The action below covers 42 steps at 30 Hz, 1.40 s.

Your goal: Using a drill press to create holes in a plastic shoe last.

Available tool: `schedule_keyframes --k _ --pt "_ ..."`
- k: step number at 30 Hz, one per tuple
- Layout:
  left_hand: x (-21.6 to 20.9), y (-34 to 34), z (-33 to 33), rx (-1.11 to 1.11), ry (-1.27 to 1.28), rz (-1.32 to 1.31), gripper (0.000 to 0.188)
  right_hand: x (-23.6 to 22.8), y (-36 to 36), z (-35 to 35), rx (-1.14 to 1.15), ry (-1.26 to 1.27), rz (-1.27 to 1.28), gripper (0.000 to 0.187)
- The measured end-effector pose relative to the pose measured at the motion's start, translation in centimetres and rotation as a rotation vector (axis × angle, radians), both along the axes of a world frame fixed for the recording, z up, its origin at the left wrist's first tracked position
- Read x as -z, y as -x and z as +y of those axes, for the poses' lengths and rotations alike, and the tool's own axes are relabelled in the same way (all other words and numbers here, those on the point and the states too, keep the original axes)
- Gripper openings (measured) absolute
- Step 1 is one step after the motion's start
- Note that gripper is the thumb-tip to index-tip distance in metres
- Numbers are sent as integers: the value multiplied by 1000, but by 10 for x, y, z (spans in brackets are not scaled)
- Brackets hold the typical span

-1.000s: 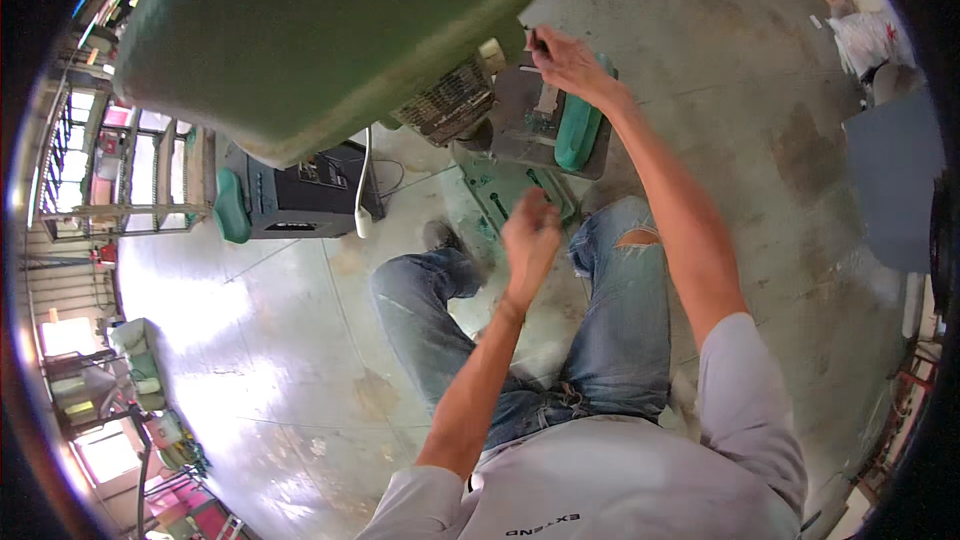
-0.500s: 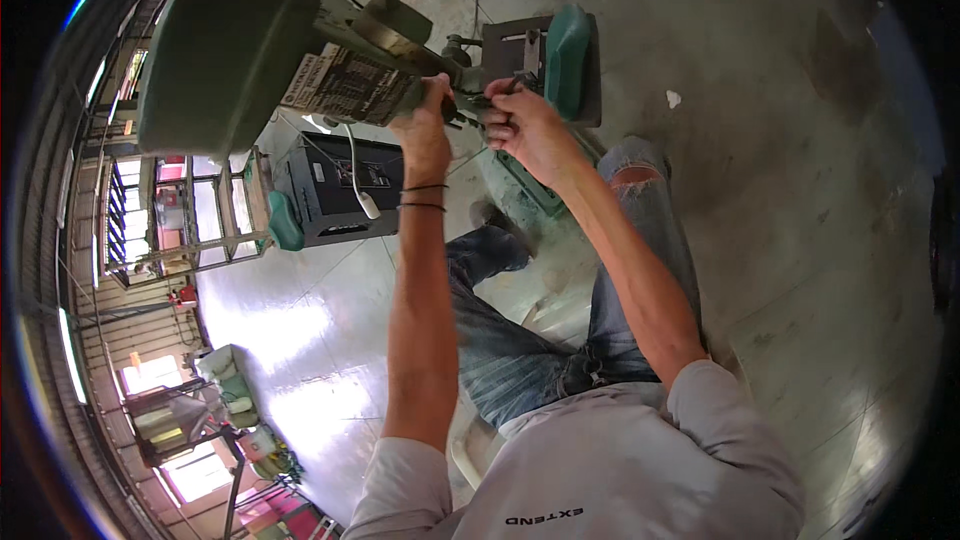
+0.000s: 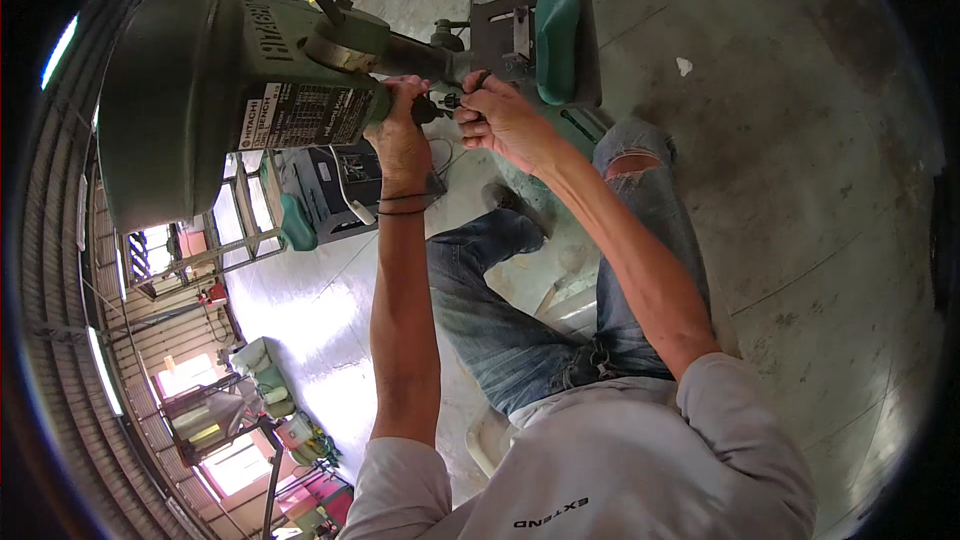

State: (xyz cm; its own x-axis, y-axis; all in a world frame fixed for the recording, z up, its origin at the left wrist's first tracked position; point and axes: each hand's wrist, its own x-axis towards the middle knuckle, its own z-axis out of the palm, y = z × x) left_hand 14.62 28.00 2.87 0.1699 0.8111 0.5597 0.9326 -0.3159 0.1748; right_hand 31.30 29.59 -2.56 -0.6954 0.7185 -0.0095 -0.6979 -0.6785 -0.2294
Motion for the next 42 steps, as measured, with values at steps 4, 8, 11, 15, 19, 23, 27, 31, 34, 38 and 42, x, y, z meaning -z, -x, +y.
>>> schedule_keyframes --k 4,8,11,15,19,23,27,31,34,38,42 --pt "3 6 2 114 217 -635 30 -3 12 -3 -9 -43 -120 14" --pt "-4 6 5 194 55 -82 29 -6 17 -5 -19 -32 -121 15" --pt "-7 8 6 240 345 -940 35 -5 17 -5 -24 -8 -59 16" --pt "-7 8 8 312 254 -555 20 -2 24 -9 22 -89 -203 13" --pt "-14 3 9 324 554 -1291 17 -1 37 -10 688 -890 -689 8" --pt "-18 3 8 287 588 -1294 20 1 32 -12 578 -899 -826 6" --pt "-13 14 14 409 623 -1251 18 6 34 -20 116 -486 -419 7" --pt "-19 7 12 428 593 -1265 19 13 46 -21 538 -859 -605 8" --pt "-24 -24 -11 49 323 -1228 33 22 46 -23 497 -961 -681 21" --pt "-16 -54 -34 -257 79 -926 65 26 51 -31 492 -877 -508 29" --pt "-13 -37 -34 -264 170 -556 71 25 54 -36 519 -960 -590 26"
